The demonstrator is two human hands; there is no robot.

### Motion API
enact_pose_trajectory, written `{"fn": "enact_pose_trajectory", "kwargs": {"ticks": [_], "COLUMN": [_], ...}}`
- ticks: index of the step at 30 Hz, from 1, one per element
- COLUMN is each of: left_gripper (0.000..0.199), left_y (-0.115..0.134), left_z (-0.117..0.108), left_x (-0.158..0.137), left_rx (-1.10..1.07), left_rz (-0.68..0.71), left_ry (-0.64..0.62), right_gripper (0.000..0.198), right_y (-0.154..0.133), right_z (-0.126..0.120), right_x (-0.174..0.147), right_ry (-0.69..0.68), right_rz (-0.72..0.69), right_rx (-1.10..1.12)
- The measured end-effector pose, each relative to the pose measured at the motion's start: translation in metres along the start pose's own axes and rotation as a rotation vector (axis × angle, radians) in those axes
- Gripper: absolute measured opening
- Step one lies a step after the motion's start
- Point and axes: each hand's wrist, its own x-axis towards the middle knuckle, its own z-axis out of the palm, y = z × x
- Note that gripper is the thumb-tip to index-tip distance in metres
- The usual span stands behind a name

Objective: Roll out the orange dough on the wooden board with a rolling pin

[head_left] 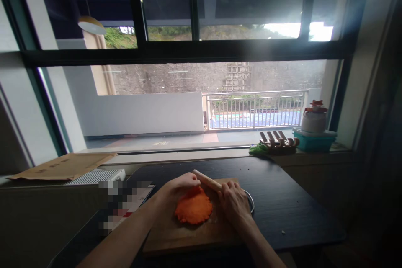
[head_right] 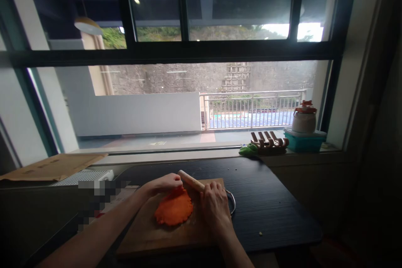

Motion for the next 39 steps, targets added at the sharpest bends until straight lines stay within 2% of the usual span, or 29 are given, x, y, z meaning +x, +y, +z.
{"fn": "enact_pose_trajectory", "kwargs": {"ticks": [6, 10, 13, 16, 18, 20, 24, 26, 28, 31, 33, 35, 37, 39], "left_gripper": [0.023, 0.024, 0.032, 0.053, 0.067, 0.073, 0.060, 0.051, 0.047, 0.055, 0.063, 0.063, 0.053, 0.041], "left_y": [-0.002, -0.001, 0.001, 0.000, -0.003, -0.010, -0.026, -0.031, -0.034, -0.038, -0.042, -0.048, -0.054, -0.057], "left_z": [-0.009, -0.013, -0.030, -0.048, -0.048, -0.032, 0.021, 0.042, 0.052, 0.059, 0.064, 0.070, 0.076, 0.078], "left_x": [-0.003, -0.008, -0.015, -0.025, -0.031, -0.036, -0.044, -0.048, -0.053, -0.059, -0.062, -0.066, -0.071, -0.077], "left_rx": [-0.142, -0.241, -0.341, -0.463, -0.533, -0.579, -0.610, -0.615, -0.620, -0.626, -0.545, -0.372, -0.190, -0.070], "left_rz": [0.084, 0.133, 0.174, 0.202, 0.190, 0.140, 0.051, 0.049, 0.056, 0.077, 0.062, 0.040, 0.079, 0.176], "left_ry": [-0.130, -0.184, -0.173, -0.035, 0.107, 0.244, 0.435, 0.488, 0.512, 0.514, 0.533, 0.634, 0.841, 1.073], "right_gripper": [0.022, 0.020, 0.020, 0.019, 0.018, 0.019, 0.020, 0.018, 0.017, 0.018, 0.021, 0.022, 0.021, 0.016], "right_y": [0.000, 0.000, 0.000, 0.001, 0.001, 0.001, 0.001, 0.001, 0.002, 0.004, 0.005, 0.006, 0.008, 0.009], "right_z": [0.000, 0.003, 0.004, 0.003, 0.002, 0.001, 0.001, 0.000, -0.001, -0.004, -0.006, -0.009, -0.012, -0.017], "right_x": [0.000, 0.000, 0.000, 0.000, -0.001, -0.002, -0.003, -0.001, 0.002, 0.005, 0.003, -0.001, -0.006, -0.008], "right_ry": [0.009, 0.015, 0.021, 0.046, 0.057, 0.052, 0.040, 0.034, 0.012, -0.045, -0.065, -0.056, -0.059, -0.109], "right_rz": [0.010, 0.020, 0.016, 0.004, -0.005, -0.012, -0.007, -0.004, -0.001, 0.020, 0.032, -0.005, -0.114, -0.239], "right_rx": [-0.001, 0.012, 0.022, 0.021, 0.017, 0.013, 0.008, 0.004, 0.005, 0.060, 0.143, 0.229, 0.285, 0.308]}}
